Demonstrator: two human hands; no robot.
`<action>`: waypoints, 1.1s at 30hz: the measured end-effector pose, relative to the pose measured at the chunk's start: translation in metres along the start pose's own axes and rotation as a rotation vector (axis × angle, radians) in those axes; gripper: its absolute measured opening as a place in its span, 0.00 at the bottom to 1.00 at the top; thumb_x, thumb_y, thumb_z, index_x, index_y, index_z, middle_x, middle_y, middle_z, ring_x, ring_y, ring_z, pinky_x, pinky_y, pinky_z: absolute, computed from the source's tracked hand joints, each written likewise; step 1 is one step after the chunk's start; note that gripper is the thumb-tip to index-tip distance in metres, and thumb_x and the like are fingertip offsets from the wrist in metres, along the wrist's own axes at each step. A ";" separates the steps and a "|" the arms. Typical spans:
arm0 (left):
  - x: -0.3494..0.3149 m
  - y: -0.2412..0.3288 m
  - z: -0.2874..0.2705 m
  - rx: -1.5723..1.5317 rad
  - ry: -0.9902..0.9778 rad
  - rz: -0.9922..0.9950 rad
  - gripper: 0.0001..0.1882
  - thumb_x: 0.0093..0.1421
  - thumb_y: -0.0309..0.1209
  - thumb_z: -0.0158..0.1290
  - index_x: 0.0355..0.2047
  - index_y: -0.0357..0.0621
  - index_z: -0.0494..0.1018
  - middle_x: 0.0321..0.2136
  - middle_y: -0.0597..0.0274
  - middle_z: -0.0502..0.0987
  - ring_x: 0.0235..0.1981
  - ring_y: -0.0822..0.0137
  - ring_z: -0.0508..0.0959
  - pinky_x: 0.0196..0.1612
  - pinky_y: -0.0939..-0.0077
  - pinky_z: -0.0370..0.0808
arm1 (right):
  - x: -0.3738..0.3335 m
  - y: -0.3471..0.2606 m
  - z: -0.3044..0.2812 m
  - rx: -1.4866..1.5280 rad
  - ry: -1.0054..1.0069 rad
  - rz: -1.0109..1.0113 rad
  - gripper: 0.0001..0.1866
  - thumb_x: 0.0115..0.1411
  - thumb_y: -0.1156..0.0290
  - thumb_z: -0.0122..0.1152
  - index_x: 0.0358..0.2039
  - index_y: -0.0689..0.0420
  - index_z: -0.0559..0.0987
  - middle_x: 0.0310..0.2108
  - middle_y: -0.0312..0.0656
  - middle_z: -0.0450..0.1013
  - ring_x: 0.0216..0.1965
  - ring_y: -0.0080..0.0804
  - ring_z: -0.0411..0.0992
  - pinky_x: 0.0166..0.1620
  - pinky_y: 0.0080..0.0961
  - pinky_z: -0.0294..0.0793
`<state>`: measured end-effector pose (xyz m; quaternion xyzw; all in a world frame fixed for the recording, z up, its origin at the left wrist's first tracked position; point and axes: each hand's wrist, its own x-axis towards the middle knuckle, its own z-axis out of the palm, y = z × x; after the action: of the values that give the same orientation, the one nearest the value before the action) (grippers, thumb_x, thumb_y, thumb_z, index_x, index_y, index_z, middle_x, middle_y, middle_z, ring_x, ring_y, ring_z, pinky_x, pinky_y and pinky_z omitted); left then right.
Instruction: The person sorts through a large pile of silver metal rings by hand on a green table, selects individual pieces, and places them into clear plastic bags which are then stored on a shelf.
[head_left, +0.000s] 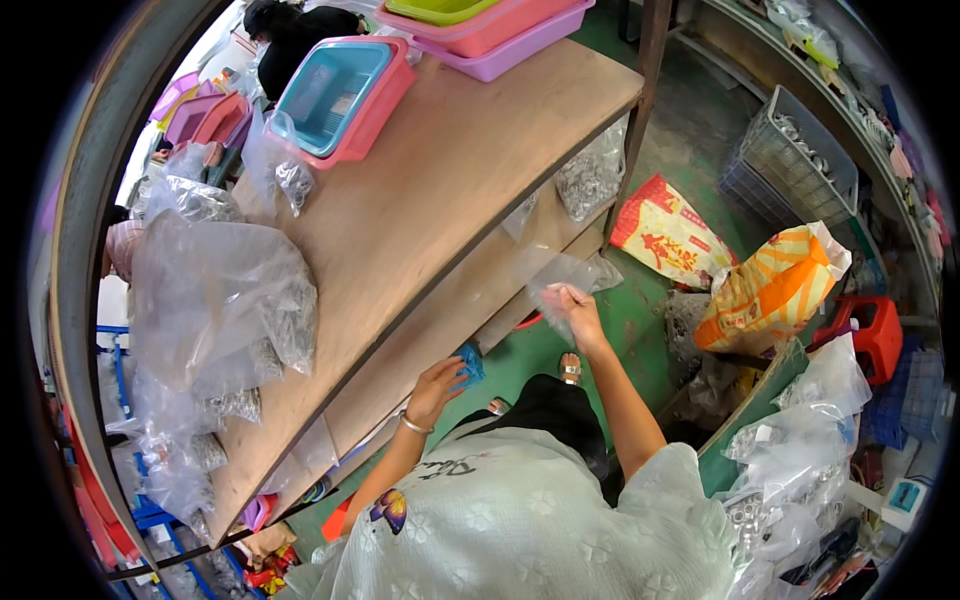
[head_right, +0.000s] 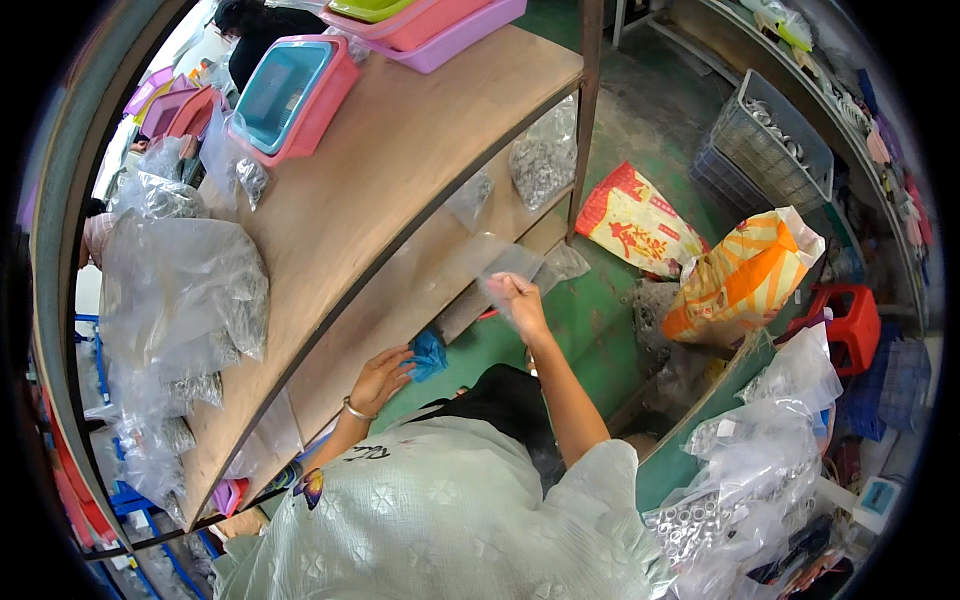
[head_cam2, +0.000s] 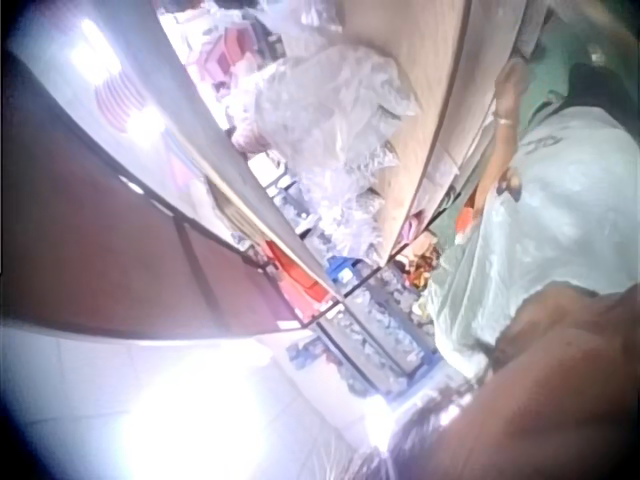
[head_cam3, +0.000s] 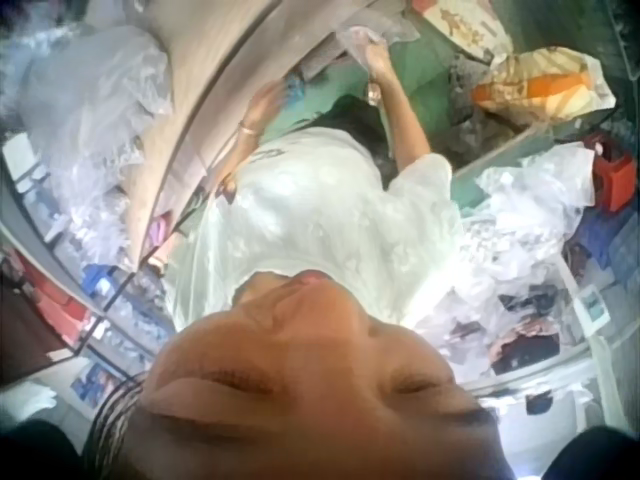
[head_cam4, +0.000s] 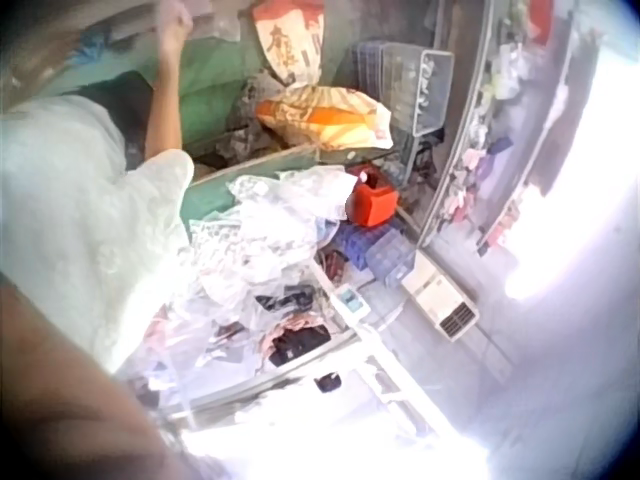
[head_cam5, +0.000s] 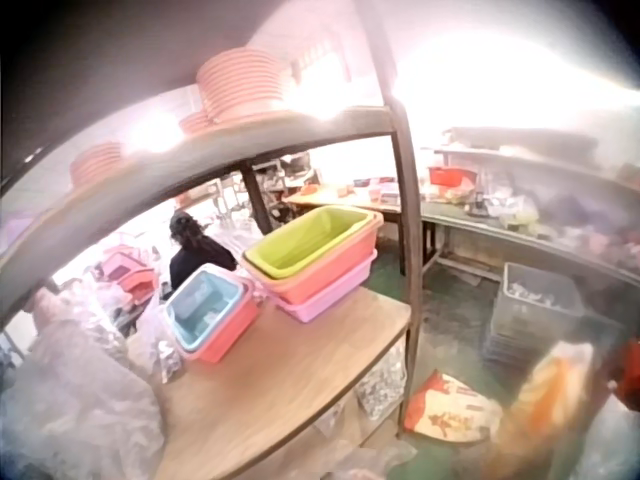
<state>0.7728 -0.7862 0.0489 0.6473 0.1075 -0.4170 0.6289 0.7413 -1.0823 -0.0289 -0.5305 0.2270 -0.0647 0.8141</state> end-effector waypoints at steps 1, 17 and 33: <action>0.000 -0.004 -0.008 -0.033 0.030 -0.024 0.21 0.60 0.33 0.49 0.53 0.41 0.64 0.50 0.56 0.69 0.50 0.61 0.70 0.50 0.65 0.66 | 0.016 0.022 -0.007 -0.003 0.079 -0.059 0.16 0.65 0.64 0.44 0.42 0.63 0.73 0.38 0.40 0.74 0.41 0.27 0.71 0.46 0.24 0.69; -0.006 -0.051 -0.024 -0.291 0.243 -0.115 0.20 0.61 0.31 0.45 0.52 0.36 0.62 0.49 0.48 0.69 0.50 0.52 0.70 0.52 0.62 0.67 | 0.225 0.059 -0.004 -0.186 0.846 -0.253 0.27 0.55 0.69 0.54 0.55 0.63 0.61 0.53 0.56 0.61 0.55 0.48 0.59 0.58 0.35 0.56; -0.010 -0.089 -0.031 -0.403 0.335 -0.035 0.19 0.62 0.34 0.45 0.51 0.37 0.63 0.46 0.47 0.71 0.48 0.51 0.72 0.48 0.62 0.70 | 0.245 0.095 0.037 -0.012 0.595 -0.037 0.15 0.64 0.66 0.41 0.45 0.59 0.72 0.43 0.49 0.72 0.44 0.42 0.69 0.49 0.35 0.66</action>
<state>0.7197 -0.7373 -0.0131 0.5670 0.3023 -0.2851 0.7113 0.9621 -1.0960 -0.1753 -0.4972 0.4462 -0.2308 0.7074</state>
